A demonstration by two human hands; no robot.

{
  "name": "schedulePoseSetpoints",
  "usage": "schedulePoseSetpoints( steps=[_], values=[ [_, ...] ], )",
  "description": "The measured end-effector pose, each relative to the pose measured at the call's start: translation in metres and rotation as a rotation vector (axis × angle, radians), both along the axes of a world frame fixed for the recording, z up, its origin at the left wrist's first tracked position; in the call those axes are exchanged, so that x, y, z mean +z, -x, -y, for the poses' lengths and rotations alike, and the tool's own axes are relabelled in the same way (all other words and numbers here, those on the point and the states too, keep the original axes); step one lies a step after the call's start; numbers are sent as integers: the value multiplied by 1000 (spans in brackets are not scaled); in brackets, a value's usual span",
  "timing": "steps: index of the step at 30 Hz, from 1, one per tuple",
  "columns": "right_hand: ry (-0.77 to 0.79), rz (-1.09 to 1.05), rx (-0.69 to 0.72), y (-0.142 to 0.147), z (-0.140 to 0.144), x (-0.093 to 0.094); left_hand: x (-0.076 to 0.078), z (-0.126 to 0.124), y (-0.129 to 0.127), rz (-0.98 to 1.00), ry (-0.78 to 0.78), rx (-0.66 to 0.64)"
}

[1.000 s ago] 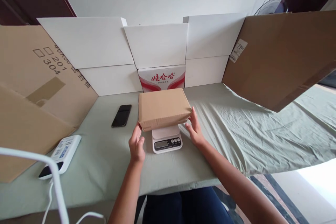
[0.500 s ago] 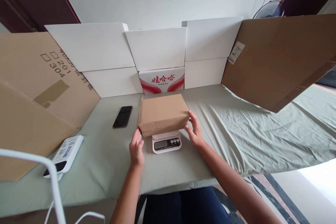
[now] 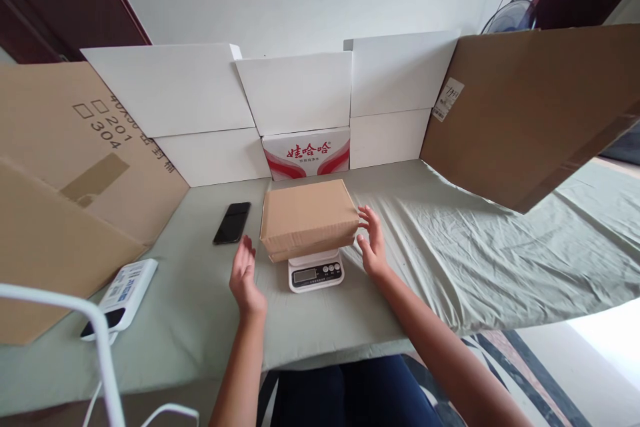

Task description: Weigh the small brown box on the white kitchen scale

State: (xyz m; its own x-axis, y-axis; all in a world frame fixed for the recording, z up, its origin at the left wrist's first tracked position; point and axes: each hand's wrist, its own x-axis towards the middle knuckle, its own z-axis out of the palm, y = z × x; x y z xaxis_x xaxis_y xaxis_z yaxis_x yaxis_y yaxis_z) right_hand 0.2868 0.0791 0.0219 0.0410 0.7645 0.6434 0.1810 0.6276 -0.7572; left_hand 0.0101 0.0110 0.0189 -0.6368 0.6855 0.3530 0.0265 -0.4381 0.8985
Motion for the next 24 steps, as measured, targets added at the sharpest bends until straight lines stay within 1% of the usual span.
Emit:
schedulePoseSetpoints(
  steps=[4, 7, 10, 14, 20, 24],
  values=[
    [22, 35, 24, 0, 1, 2, -6, -2, -1, 15, 70, -96],
    [46, 56, 69, 0, 0, 3, -12, -3, 0, 23, 121, -135],
    [80, 56, 114, 0, 0, 3, -16, -3, 1, 1, 135, -140],
    [117, 42, 128, 1, 0, 1, -21, -4, 3, -13, 150, -141],
    [134, 44, 161, 2, -2, 0, -24, -5, 4, -19, 158, -162],
    [119, 73, 198, 3, -2, -2, -25, -5, 4, -22, 167, -194]
  ],
)
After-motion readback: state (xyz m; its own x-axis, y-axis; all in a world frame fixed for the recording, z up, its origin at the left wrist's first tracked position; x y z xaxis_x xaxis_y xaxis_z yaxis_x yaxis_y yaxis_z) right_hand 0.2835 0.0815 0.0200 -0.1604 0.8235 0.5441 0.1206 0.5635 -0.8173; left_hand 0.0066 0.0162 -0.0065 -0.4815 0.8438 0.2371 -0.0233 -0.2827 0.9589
